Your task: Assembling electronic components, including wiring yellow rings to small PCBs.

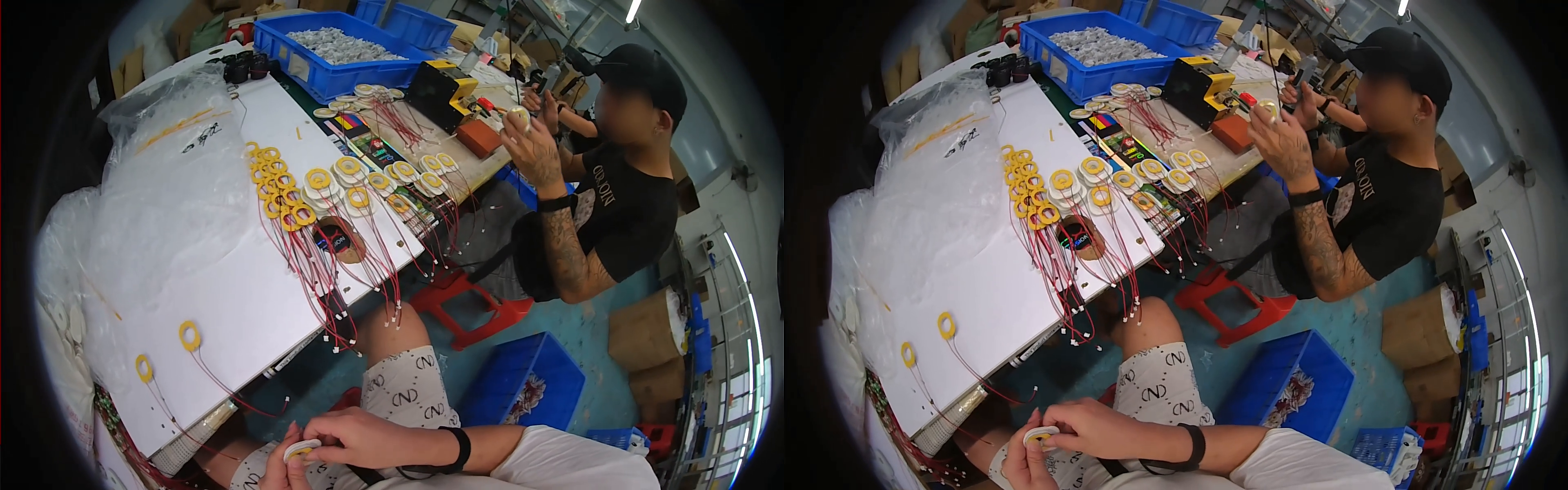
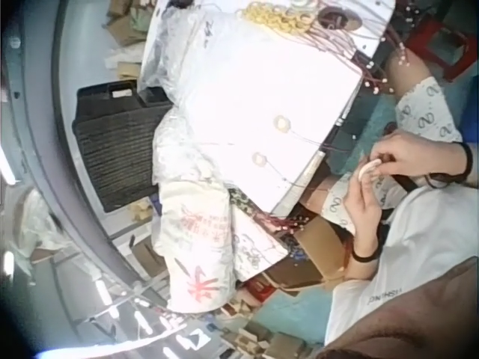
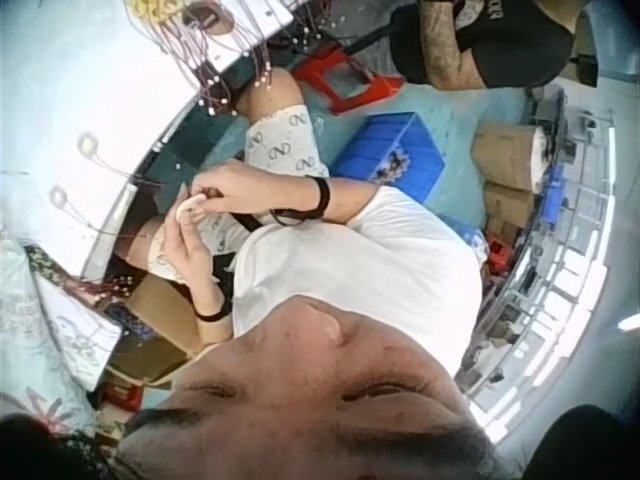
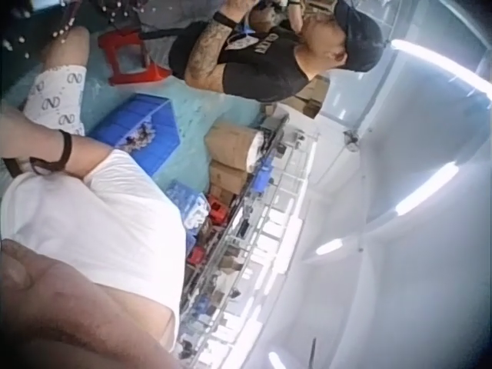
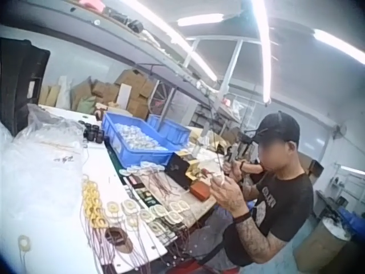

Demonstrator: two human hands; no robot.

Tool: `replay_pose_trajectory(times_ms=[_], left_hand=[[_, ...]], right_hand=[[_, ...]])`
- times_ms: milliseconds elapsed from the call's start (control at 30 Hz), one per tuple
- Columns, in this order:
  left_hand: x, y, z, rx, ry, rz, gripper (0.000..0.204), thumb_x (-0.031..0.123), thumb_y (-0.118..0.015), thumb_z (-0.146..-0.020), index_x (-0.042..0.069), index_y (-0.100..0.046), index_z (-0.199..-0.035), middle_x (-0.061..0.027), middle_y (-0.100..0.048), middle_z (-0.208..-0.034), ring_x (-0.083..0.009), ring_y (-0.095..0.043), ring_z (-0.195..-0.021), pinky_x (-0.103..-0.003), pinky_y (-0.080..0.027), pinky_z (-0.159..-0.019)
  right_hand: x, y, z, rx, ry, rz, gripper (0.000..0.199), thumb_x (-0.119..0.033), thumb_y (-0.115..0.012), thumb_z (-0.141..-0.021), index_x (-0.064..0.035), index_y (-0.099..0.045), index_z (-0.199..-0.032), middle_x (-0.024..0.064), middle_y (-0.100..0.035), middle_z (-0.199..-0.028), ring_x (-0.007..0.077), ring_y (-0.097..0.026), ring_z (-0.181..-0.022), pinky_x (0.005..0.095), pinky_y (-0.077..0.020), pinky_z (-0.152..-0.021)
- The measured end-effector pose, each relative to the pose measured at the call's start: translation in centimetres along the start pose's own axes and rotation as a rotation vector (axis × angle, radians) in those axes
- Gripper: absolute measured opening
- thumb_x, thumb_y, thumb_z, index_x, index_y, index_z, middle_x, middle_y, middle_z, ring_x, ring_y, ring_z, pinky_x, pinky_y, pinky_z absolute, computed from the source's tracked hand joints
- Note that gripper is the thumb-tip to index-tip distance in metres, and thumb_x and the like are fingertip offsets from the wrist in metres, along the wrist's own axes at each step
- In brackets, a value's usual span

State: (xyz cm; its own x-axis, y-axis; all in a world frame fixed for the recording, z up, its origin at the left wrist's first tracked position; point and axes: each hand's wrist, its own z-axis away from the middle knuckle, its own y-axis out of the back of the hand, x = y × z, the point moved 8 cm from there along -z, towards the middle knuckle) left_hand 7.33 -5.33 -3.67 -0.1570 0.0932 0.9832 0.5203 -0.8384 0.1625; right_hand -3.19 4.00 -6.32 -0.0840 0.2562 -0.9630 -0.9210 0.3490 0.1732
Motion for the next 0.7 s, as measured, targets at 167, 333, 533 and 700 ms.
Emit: replay_pose_trajectory(times_ms=[167,333,533,700], left_hand=[[-0.1,-0.4,-0.1,-0.051,0.101,-0.056,0.028,0.016,-0.048,-0.107,-0.004,-0.066,-0.115,-0.0111,-0.072,-0.100,-0.0184,-0.068,-0.088,-0.030,-0.055,-0.081],[-0.4,-0.3,0.1,-0.127,0.074,-0.303,0.023,0.019,-0.051,-0.106,0.003,-0.067,-0.110,-0.0109,-0.068,-0.082,-0.0164,-0.063,-0.073,-0.031,-0.048,-0.064],[-1.2,-1.0,0.5,-0.172,0.090,-0.243,0.022,0.019,-0.051,-0.106,0.002,-0.066,-0.106,-0.0062,-0.060,-0.071,-0.0134,-0.054,-0.061,-0.029,-0.043,-0.056],[-1.4,-0.1,0.8,-0.146,0.137,-0.289,0.023,0.016,-0.050,-0.106,0.003,-0.068,-0.109,-0.0026,-0.060,-0.074,-0.0094,-0.051,-0.062,-0.026,-0.041,-0.056]], right_hand=[[-0.5,0.7,0.8,0.084,0.043,-0.093,0.022,-0.020,-0.070,-0.093,-0.0012,-0.061,-0.097,0.0096,-0.065,-0.079,0.0199,-0.059,-0.065,0.0342,-0.0448,-0.058],[0.7,0.4,1.2,-0.065,-0.040,-0.067,0.022,-0.021,-0.067,-0.095,-0.0012,-0.061,-0.100,0.0094,-0.066,-0.078,0.0163,-0.061,-0.066,0.0328,-0.0470,-0.059],[0.9,0.3,1.9,-0.038,-0.018,-0.213,0.018,-0.018,-0.064,-0.096,-0.0011,-0.059,-0.101,0.0087,-0.069,-0.079,0.0152,-0.069,-0.068,0.0301,-0.0513,-0.060],[0.9,-0.8,1.1,-0.130,-0.176,-0.149,0.029,-0.028,-0.068,-0.092,-0.0016,-0.061,-0.103,0.0148,-0.069,-0.095,0.0257,-0.068,-0.086,0.0393,-0.0510,-0.073]])
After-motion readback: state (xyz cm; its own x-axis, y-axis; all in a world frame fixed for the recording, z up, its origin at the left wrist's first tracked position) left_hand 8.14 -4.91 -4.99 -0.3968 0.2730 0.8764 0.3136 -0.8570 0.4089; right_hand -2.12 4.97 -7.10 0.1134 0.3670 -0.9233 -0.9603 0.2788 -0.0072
